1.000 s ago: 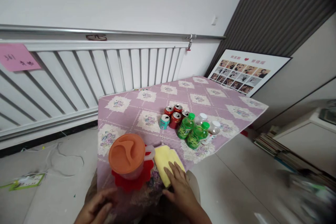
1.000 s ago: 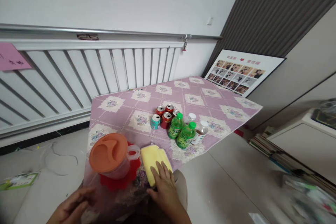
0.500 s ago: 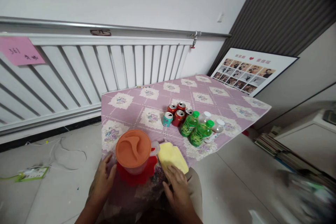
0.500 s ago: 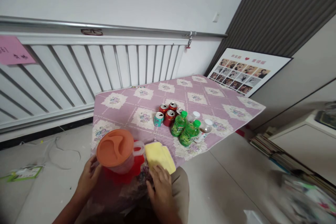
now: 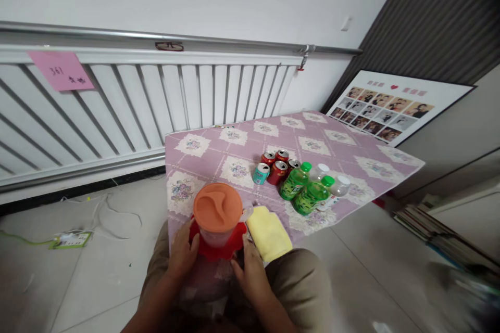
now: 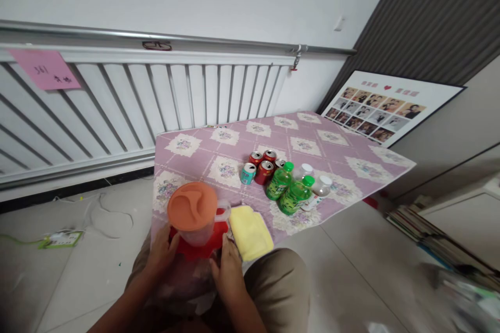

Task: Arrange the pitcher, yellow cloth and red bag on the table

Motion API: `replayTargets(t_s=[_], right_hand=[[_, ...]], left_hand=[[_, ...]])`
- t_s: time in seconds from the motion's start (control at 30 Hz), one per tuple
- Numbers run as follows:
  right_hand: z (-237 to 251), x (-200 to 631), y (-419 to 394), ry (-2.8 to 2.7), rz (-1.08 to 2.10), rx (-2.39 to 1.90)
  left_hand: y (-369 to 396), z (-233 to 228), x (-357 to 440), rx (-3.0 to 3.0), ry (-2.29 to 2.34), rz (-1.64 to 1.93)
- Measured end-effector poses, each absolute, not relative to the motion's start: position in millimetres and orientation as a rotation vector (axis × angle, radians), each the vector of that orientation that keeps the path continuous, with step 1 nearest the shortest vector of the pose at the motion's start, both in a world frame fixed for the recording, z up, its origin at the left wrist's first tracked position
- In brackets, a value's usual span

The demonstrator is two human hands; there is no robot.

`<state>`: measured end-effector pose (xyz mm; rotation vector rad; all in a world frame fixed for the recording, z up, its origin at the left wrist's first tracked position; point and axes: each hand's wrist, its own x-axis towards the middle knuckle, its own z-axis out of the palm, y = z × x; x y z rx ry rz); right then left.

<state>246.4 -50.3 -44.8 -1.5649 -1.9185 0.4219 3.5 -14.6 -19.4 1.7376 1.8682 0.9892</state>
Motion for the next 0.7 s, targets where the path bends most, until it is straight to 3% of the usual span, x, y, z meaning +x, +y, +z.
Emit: replayTargets(t_s=[0.7], right_hand=[[-42.4, 242.4, -24.2, -1.906, 0.456, -1.655]], left_hand=[[-4.6, -15.3, 6.3, 1.716, 1.894, 1.027]])
